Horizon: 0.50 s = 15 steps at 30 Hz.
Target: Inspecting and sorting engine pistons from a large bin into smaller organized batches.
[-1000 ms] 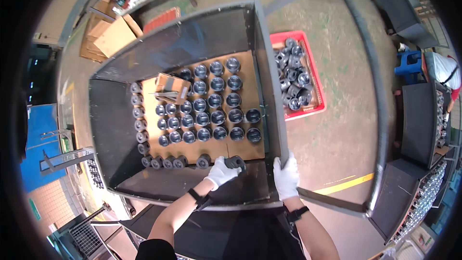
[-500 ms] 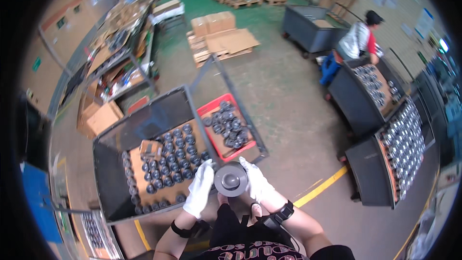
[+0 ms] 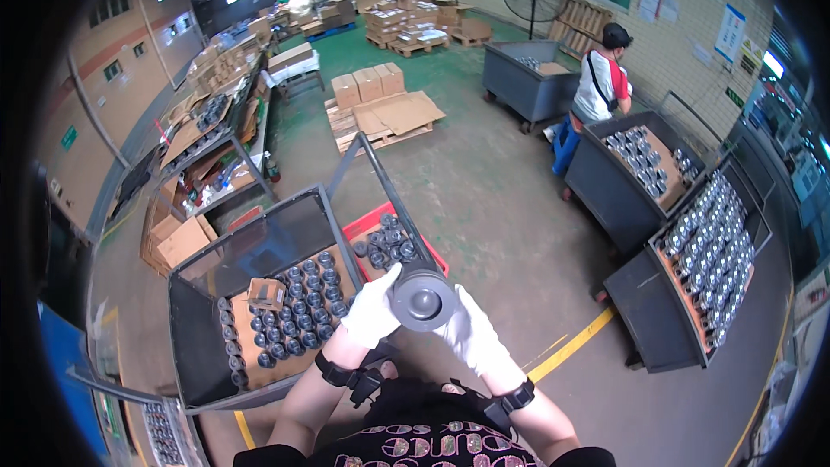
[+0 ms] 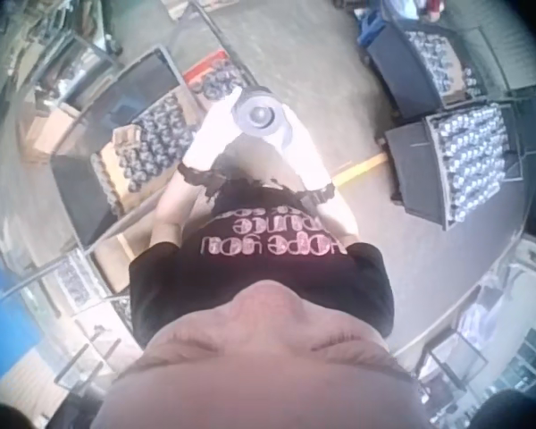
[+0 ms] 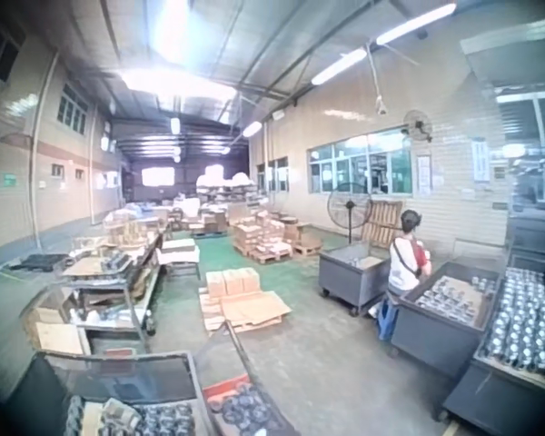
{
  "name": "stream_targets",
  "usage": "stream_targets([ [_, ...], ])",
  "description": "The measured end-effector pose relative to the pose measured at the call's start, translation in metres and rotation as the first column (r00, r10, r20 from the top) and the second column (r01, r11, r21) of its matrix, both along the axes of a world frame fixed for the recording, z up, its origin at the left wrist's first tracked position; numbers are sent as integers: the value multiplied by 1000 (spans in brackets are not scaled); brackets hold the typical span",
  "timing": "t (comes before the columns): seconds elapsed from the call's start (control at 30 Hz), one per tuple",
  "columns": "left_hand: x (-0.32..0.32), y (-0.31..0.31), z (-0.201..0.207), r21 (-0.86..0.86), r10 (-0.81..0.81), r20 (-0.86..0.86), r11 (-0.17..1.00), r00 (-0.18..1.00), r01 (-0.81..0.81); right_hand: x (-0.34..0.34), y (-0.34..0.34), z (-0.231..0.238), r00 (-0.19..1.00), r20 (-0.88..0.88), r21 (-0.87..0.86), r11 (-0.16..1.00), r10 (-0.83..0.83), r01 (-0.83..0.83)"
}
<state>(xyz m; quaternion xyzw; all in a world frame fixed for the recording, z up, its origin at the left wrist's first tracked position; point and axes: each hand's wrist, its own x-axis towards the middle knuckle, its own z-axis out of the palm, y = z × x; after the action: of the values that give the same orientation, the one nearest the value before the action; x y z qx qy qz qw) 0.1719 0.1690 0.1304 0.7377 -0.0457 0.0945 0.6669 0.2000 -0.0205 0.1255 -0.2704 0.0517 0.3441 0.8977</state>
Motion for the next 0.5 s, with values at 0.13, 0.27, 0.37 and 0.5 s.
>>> stream_targets([
  [0.13,4,6,34,93,153,-25,984,988,-150,-24,9,29,957,-108,453,870,268,-193],
  [0.27,-5,11,51,-69,35,-6,997,999,-35,-24,17,12,935,44,468,820,351,-330],
  [0.37,-4,15,46,91,36,98,995,995,-45,-16,25,18,936,110,495,798,335,-344],
  [0.5,-18,1,36,-105,141,166,987,976,-124,-17,32,35,990,127,285,954,56,-90],
])
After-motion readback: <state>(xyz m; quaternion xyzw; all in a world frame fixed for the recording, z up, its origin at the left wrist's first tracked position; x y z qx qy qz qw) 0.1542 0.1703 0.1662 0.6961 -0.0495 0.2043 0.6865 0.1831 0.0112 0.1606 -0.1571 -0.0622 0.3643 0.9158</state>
